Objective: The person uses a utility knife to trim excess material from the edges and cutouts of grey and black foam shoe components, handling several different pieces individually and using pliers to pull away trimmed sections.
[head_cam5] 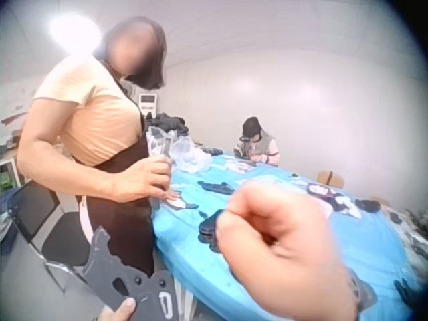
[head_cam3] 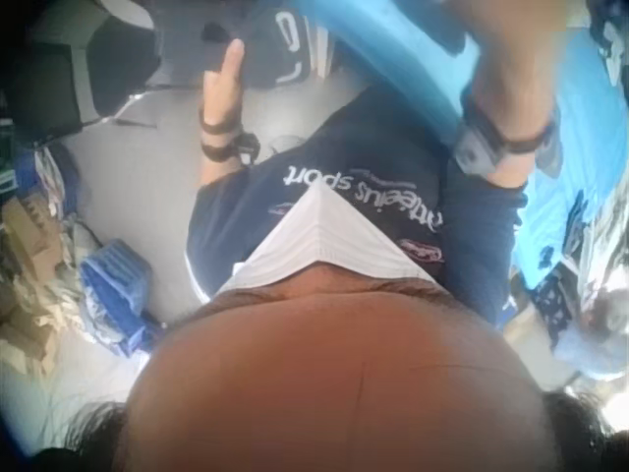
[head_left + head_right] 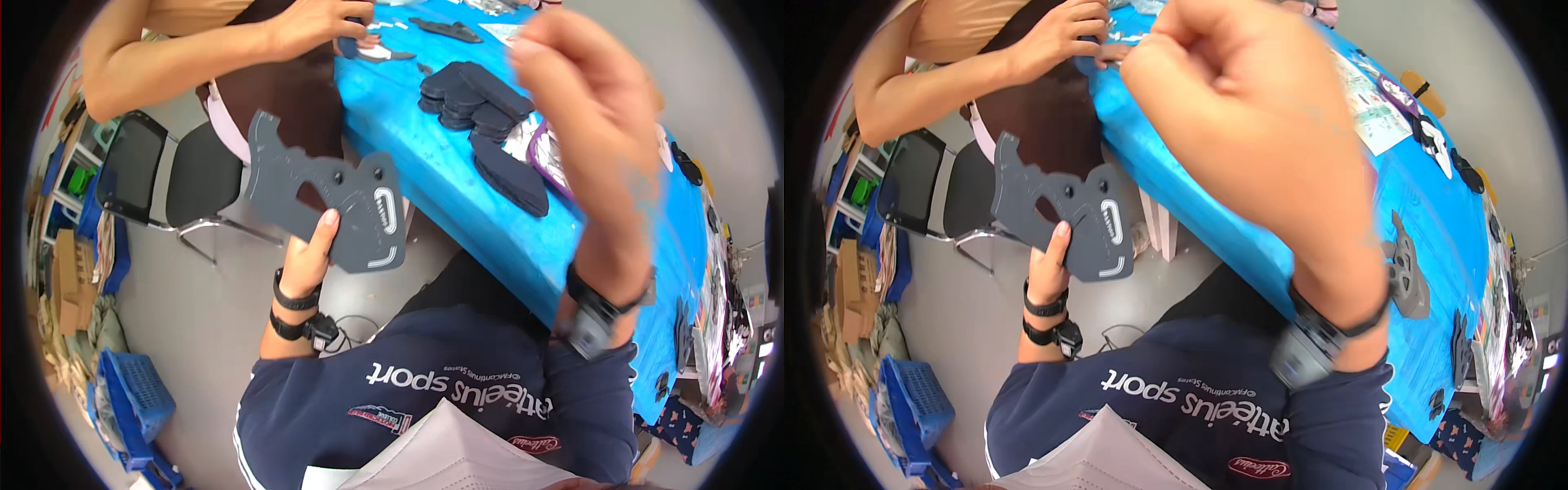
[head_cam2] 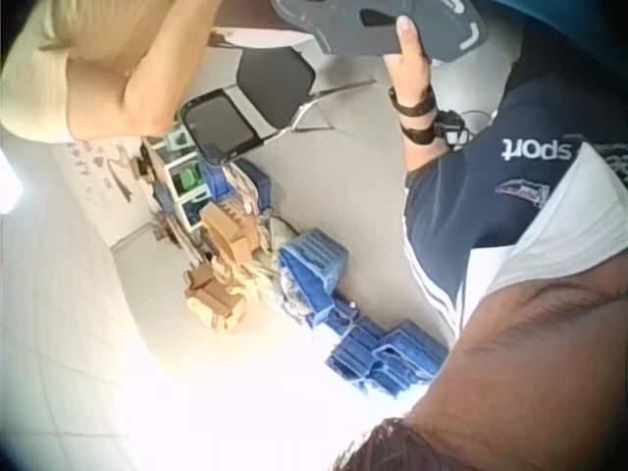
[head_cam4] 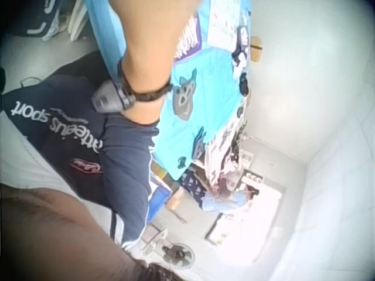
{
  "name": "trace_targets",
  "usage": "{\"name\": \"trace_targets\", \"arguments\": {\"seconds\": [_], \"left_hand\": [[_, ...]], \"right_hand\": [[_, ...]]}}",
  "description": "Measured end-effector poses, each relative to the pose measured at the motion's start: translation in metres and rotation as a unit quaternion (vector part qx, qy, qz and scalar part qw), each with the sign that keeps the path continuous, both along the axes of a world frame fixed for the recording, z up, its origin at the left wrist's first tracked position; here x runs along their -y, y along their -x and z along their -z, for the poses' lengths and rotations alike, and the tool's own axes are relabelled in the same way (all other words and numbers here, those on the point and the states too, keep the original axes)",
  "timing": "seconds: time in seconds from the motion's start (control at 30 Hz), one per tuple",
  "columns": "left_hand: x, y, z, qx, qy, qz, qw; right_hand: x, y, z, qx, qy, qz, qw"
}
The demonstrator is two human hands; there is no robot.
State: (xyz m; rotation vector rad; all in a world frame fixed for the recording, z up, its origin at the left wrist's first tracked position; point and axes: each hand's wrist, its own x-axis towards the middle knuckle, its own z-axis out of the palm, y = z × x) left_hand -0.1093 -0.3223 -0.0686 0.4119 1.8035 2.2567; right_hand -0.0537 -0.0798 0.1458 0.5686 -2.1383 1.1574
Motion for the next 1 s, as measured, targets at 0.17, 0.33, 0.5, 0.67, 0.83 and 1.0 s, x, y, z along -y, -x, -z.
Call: {"name": "trace_targets", "arguments": {"seconds": [0.17,0.33,0.5,0.67,0.83,1.0], "left_hand": [[-0.009,0.004,-0.014,-0.049,-0.144,0.012,0.988],[-0.023,-0.002,-0.041,-0.048,-0.201,0.068,0.976],[-0.035,0.002,-0.044,0.010,-0.173,0.119,0.978],[-0.040,0.012,-0.027,0.049,-0.175,0.154,0.971],[-0.042,0.016,-0.006,0.069,-0.176,0.165,0.968],[-0.043,0.017,0.003,0.072,-0.180,0.165,0.967]], "right_hand": [[0.018,-0.021,0.075,0.493,-0.506,-0.007,0.708],[-0.014,-0.009,0.112,0.499,0.023,-0.027,0.866],[0.003,0.020,0.138,0.462,0.377,-0.254,0.761],[0.006,0.028,0.175,0.443,0.481,-0.363,0.664],[0.014,0.033,0.195,0.440,0.483,-0.355,0.668],[0.020,0.035,0.207,0.422,0.501,-0.336,0.677]]}}
